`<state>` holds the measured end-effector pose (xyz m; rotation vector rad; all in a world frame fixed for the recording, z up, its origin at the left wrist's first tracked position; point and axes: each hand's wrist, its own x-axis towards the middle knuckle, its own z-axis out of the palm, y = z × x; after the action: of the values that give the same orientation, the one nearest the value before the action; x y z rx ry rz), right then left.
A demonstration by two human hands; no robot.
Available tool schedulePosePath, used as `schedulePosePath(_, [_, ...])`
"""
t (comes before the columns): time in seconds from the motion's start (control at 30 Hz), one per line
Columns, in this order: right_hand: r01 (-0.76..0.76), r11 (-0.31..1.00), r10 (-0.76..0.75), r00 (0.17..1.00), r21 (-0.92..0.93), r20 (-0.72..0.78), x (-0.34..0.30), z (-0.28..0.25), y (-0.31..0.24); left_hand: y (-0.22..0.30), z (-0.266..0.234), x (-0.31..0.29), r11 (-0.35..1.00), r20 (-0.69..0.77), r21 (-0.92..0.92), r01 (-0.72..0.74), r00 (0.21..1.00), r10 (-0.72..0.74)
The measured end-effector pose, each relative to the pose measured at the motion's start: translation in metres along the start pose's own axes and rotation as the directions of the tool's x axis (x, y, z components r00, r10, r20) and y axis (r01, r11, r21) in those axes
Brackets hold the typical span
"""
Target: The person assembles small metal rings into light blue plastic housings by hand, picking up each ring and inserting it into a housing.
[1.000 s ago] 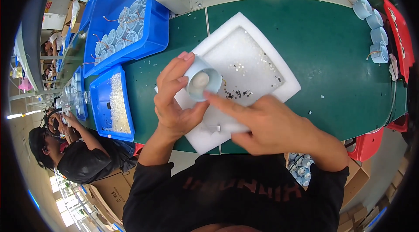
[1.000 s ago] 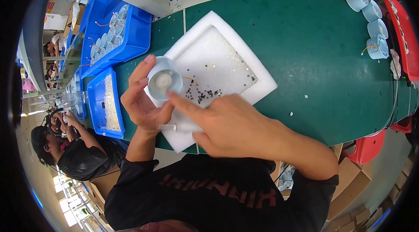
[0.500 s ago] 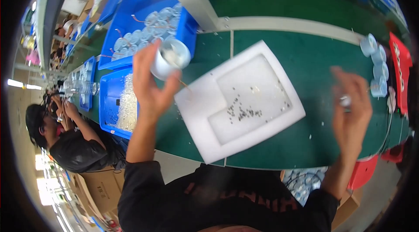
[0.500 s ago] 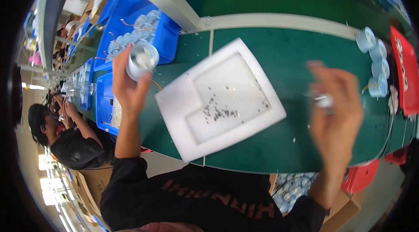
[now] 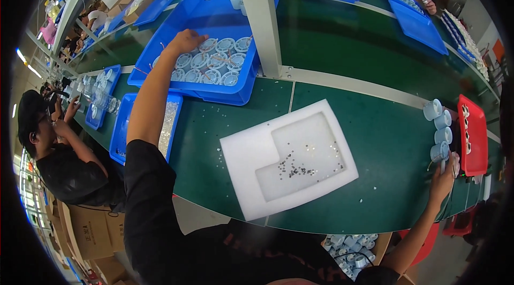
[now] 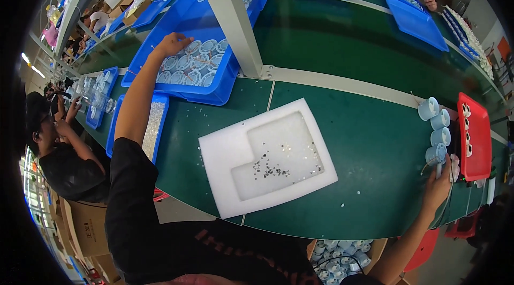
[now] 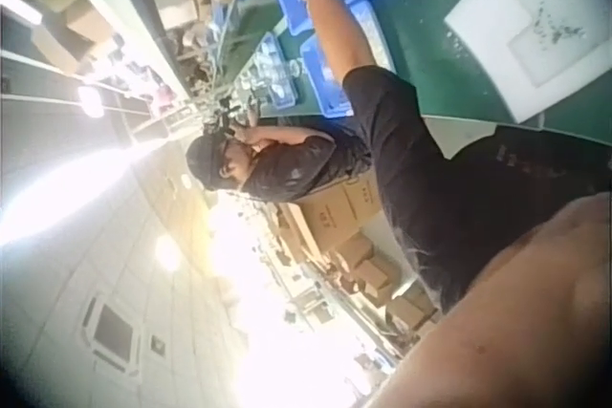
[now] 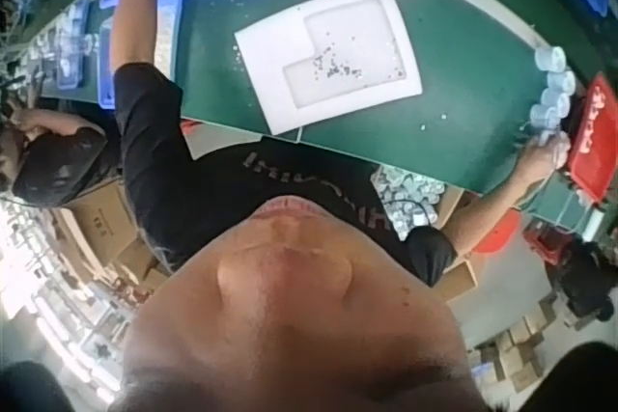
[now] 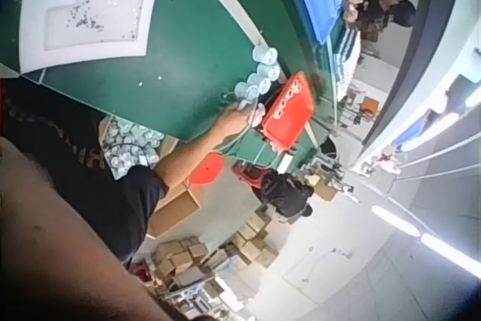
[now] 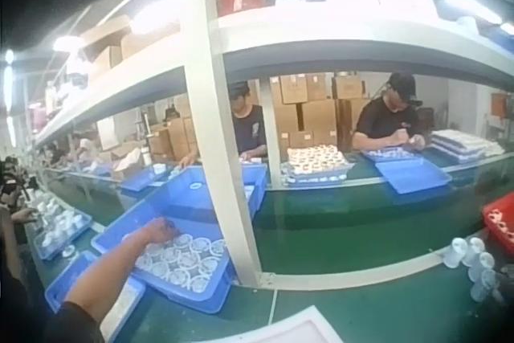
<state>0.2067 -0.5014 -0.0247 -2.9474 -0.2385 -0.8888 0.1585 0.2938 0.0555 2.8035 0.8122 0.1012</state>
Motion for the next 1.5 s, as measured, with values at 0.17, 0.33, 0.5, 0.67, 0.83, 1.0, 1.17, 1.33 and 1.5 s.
schedulePosePath(0.17, [0.095, 0.995, -0.095, 0.995, -0.027, 0.003, 0.000, -0.015, 0.001, -0.013, 0.002, 0.011, 0.999, 0.105, 0.034, -0.020, 0.994, 0.016])
schedulePosePath(0.33, [-0.130, 0.973, 0.131, 0.991, 0.193, 0.005, 0.018, -0.065, -0.054, 0.001, -0.024, -0.038, 0.943, -0.564, 0.205, -0.261, 0.756, 0.332])
schedulePosePath(0.5, [-0.393, 0.412, 0.142, 0.919, 0.822, 0.368, 0.019, -0.125, -0.204, 0.173, -0.037, -0.199, 0.579, -0.274, -0.194, -0.792, 0.611, 0.743])
schedulePosePath(0.67, [-0.603, 0.005, -0.538, 0.671, 0.798, 0.510, 0.025, -0.115, -0.301, 0.188, 0.024, -0.231, 0.147, -0.327, -0.588, -0.795, 0.400, 0.856])
schedulePosePath(0.83, [-0.559, 0.097, -0.445, 0.716, 0.824, 0.538, 0.024, -0.090, -0.272, 0.155, 0.049, -0.245, 0.246, 0.003, -0.956, -0.162, 0.830, 0.557])
schedulePosePath(1.0, [-0.700, -0.395, -0.720, 0.638, 0.595, 0.273, 0.017, -0.047, -0.262, 0.149, 0.079, -0.246, 0.147, 0.137, -0.985, 0.090, 0.927, 0.349])
schedulePosePath(1.17, [-0.562, -0.005, -0.519, 0.708, 0.827, 0.478, 0.005, -0.042, -0.250, 0.135, 0.081, -0.242, 0.083, 0.128, -0.991, 0.104, 0.912, 0.391])
schedulePosePath(1.33, [-0.227, 0.326, -0.413, 0.839, 0.918, 0.354, -0.004, -0.040, -0.268, 0.144, 0.079, -0.238, -0.033, 0.137, -0.986, 0.162, 0.913, 0.384])
schedulePosePath(1.5, [-0.209, 0.271, -0.323, 0.900, 0.940, 0.294, -0.012, -0.039, -0.278, 0.141, 0.084, -0.240, 0.024, 0.095, -0.995, 0.092, 0.929, 0.357])
